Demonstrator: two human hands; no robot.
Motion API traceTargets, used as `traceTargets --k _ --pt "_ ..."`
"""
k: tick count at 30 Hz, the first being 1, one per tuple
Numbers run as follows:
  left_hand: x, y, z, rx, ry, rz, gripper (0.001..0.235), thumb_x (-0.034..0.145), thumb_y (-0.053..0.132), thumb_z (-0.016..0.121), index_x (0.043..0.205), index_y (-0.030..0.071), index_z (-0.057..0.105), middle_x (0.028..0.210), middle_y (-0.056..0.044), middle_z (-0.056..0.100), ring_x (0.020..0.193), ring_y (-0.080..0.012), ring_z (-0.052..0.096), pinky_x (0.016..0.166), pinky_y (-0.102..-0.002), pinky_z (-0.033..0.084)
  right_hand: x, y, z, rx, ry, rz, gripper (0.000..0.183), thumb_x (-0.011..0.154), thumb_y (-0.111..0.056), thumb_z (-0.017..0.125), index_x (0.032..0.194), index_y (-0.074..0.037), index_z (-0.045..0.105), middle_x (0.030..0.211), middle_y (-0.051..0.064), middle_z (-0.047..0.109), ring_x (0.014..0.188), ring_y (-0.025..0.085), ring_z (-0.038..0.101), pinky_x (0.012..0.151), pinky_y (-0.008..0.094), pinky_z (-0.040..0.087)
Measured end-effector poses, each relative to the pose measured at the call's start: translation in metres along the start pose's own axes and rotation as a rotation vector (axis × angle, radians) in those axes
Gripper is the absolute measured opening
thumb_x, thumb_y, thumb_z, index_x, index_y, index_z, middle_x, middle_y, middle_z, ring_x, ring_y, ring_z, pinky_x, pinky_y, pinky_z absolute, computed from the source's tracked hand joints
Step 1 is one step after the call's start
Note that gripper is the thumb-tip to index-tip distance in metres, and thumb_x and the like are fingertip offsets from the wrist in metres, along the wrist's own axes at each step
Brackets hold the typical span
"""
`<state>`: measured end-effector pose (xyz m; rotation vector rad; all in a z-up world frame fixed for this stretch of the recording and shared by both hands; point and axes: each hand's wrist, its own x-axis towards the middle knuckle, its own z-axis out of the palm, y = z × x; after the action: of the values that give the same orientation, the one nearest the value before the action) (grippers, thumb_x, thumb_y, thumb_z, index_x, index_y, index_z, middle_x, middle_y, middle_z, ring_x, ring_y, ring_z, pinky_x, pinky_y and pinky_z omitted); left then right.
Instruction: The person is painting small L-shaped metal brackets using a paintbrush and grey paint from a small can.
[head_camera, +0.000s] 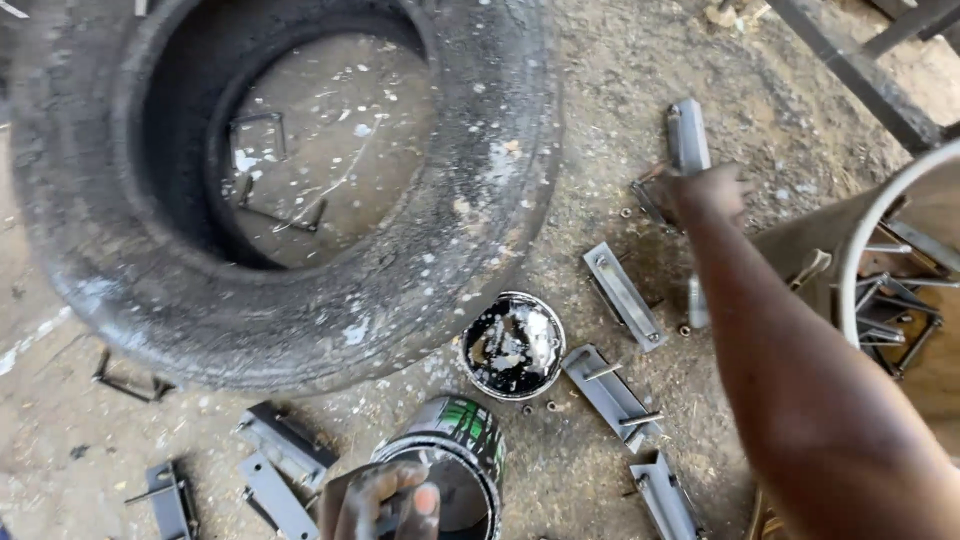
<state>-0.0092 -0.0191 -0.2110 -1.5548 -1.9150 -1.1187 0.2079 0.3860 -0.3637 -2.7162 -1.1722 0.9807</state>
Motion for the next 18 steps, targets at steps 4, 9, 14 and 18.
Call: traceTargets --k 4,9,14,18 --pt "-0.004 -0.004 -0.007 -0.018 -0.105 -0.128 0.017 0.097 0.038 0.056 0.105 0.025 0.061 0.077 -0.002 0.062 0.063 -0.0222 0.054 0.058 -0.038 0.044 0.02 0.011 0.028 0.089 0.091 -0.014 0.088 0.08 -0.045 0.092 0.145 -0.01 0.044 0.169 0.02 0.01 0.119 0.035 0.06 0.093 0.041 0.062" --pt "-0.014 -0.005 -0.016 0.022 -0.356 -0.556 0.025 0.088 0.043 0.065 0.098 0.021 0.07 0.087 -0.001 0.064 0.069 -0.0216 0.062 0.062 -0.038 0.052 0.036 0.011 0.028 0.01 -0.005 -0.008 0.084 0.087 -0.054 0.082 0.143 -0.008 0.042 0.166 0.027 0.016 0.105 0.032 0.068 0.072 0.031 0.063" --pt "-0.023 -0.007 -0.019 0.087 -0.512 -0.866 0.031 0.08 0.046 0.072 0.093 0.019 0.078 0.095 -0.001 0.066 0.073 -0.0212 0.067 0.065 -0.038 0.058 -0.023 0.016 0.024 0.333 -0.149 -0.059 0.062 0.082 -0.029 0.08 0.134 -0.002 0.061 0.112 0.019 0.067 0.093 0.031 0.069 0.077 0.038 0.056" --pt "-0.009 -0.019 -0.02 -0.054 -0.556 -0.871 0.023 0.081 0.034 0.075 0.091 0.013 0.075 0.091 -0.002 0.083 0.073 -0.0145 0.077 0.059 -0.026 0.059 -0.168 0.0 -0.08 0.45 -0.425 -0.226 0.058 0.096 -0.025 0.071 0.145 -0.008 0.044 0.116 0.006 0.069 0.072 0.008 0.051 0.059 0.021 0.044"
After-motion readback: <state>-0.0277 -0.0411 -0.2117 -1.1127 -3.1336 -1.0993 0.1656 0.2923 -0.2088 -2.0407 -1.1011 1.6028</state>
